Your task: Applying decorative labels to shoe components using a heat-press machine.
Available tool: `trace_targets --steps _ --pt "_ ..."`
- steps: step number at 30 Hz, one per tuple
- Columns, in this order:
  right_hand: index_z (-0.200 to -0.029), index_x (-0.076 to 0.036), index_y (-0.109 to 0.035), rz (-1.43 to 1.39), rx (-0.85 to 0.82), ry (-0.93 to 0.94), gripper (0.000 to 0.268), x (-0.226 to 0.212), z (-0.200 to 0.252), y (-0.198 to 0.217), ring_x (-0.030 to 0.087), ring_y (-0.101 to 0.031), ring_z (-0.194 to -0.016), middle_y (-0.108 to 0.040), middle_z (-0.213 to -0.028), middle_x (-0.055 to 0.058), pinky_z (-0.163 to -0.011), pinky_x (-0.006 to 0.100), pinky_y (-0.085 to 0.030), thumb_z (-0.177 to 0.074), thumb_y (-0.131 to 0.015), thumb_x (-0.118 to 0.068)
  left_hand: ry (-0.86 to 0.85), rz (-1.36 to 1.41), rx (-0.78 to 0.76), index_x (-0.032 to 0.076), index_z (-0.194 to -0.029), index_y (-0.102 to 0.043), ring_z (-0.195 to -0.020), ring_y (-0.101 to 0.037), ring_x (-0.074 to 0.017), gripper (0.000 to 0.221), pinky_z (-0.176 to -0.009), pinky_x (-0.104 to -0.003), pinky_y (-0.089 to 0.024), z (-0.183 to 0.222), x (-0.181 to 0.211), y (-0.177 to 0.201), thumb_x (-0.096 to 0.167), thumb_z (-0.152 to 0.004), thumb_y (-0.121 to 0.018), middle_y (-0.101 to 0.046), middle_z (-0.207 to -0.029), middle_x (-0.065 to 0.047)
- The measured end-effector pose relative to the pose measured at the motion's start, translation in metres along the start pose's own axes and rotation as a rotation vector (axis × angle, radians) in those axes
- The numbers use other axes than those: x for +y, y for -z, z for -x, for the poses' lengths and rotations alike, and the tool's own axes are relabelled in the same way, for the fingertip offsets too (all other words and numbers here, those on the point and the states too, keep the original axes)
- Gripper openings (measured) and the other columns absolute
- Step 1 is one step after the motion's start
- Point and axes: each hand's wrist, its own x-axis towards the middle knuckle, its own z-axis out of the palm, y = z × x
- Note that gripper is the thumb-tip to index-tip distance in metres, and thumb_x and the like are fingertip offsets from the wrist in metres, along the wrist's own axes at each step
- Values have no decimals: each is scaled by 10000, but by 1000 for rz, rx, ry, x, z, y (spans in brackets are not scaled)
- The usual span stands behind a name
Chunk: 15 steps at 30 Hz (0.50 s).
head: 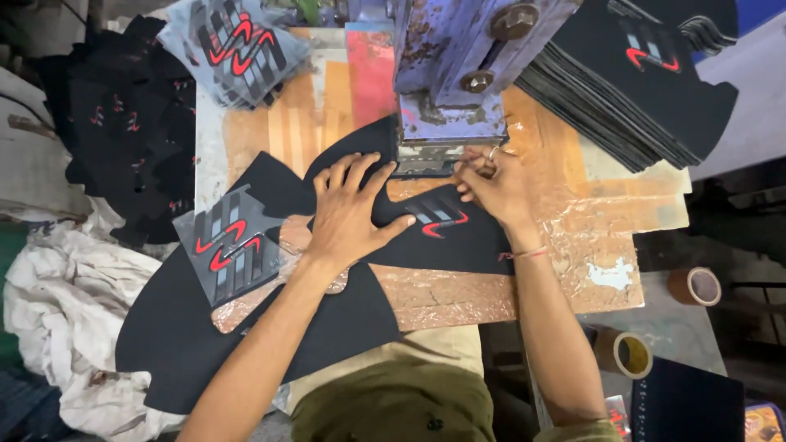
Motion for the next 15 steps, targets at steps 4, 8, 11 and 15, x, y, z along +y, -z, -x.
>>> trace_targets --steps 4,8,11,15 --pt "-1192 75 -650 7 20 7 266 -4 -2 0 88 -678 -683 -717 -874 64 -552 225 -573 -951 -708 -21 2 2 -5 94 -1370 -638 -1369 -402 -351 792 -1093 -547 -282 -2 -2 -1 578 -764 -799 -503 -1466 -113" --pt "-1202 66 -656 23 32 -15 278 -2 2 -2 81 -682 -680 -724 -870 62 -548 219 -571 -948 -714 -34 9 12 -14 90 -1376 -639 -1380 -396 -353 805 -1100 -546 -280 1 2 1 583 -760 -798 -498 -1468 -119" --pt "-1203 63 -662 35 44 -7 280 -6 2 -4 81 -685 -678 -726 -859 62 -546 219 -573 -951 -720 -44 1 -1 -9 90 -1384 -637 -1380 -396 -350 807 -1101 -545 -279 0 0 0 583 -764 -796 -499 -1470 -117" --pt "-1182 62 -668 37 49 -5 261 -11 5 -5 82 -690 -677 -730 -849 60 -545 222 -581 -949 -720 -44 -9 4 -5 87 -1378 -636 -1388 -395 -353 799 -1105 -540 -280 -1 1 2 584 -773 -796 -501 -1468 -120"
